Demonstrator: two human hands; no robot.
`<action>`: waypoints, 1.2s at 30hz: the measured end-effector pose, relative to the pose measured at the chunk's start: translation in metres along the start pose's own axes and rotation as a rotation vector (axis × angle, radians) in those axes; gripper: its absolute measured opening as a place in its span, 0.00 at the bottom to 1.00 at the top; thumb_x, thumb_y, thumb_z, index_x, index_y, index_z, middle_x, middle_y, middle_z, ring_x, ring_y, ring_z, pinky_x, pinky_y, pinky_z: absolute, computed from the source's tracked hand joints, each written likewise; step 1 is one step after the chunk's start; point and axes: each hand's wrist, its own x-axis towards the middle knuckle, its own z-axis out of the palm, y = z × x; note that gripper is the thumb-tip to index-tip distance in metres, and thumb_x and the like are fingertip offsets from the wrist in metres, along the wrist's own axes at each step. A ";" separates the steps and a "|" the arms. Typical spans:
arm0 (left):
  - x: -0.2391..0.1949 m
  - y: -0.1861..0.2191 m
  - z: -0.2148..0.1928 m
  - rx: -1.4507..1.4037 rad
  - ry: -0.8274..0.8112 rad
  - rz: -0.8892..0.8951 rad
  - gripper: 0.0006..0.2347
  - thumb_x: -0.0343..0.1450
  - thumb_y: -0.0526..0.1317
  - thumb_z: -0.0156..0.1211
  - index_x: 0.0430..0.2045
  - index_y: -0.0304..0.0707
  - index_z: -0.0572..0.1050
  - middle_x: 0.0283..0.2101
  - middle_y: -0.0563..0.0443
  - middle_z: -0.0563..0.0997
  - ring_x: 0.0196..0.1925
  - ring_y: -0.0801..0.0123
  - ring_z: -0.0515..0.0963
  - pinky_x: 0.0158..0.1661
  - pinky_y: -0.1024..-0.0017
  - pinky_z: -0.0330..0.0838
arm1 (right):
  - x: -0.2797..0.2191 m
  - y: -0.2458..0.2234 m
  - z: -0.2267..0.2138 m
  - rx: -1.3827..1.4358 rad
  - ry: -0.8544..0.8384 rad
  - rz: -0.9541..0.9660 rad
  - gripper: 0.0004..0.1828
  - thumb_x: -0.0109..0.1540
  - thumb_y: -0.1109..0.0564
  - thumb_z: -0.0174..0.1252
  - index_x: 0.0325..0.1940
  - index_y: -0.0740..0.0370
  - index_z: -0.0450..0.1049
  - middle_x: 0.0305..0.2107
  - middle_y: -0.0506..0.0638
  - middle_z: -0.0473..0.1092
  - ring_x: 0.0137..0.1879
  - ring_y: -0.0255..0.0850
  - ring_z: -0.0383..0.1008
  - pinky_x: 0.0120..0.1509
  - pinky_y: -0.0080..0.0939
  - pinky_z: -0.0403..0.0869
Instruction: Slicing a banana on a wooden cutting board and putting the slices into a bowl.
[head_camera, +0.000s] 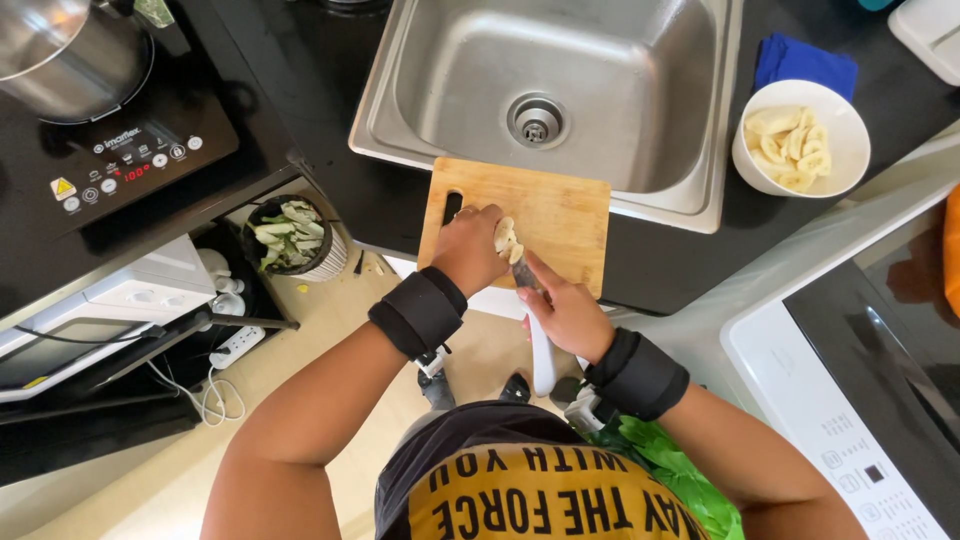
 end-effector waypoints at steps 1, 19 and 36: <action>-0.001 0.001 -0.001 0.001 0.002 -0.002 0.21 0.54 0.38 0.76 0.39 0.38 0.76 0.40 0.36 0.78 0.41 0.43 0.81 0.40 0.55 0.76 | 0.000 0.000 0.001 0.000 -0.003 -0.002 0.35 0.67 0.52 0.52 0.78 0.59 0.51 0.25 0.54 0.77 0.29 0.39 0.83 0.39 0.37 0.78; 0.050 0.016 0.019 -0.006 -0.085 0.096 0.11 0.61 0.39 0.71 0.33 0.40 0.79 0.35 0.43 0.84 0.42 0.45 0.82 0.41 0.54 0.75 | 0.013 0.014 -0.038 0.494 -0.069 0.150 0.35 0.68 0.55 0.51 0.79 0.57 0.52 0.32 0.50 0.72 0.29 0.38 0.75 0.35 0.46 0.83; 0.240 0.264 0.119 0.117 -0.106 0.389 0.11 0.59 0.39 0.70 0.30 0.34 0.83 0.38 0.31 0.82 0.45 0.43 0.83 0.47 0.55 0.77 | -0.028 0.030 -0.270 0.385 0.396 0.141 0.28 0.67 0.56 0.53 0.74 0.57 0.64 0.27 0.51 0.74 0.28 0.40 0.76 0.36 0.46 0.80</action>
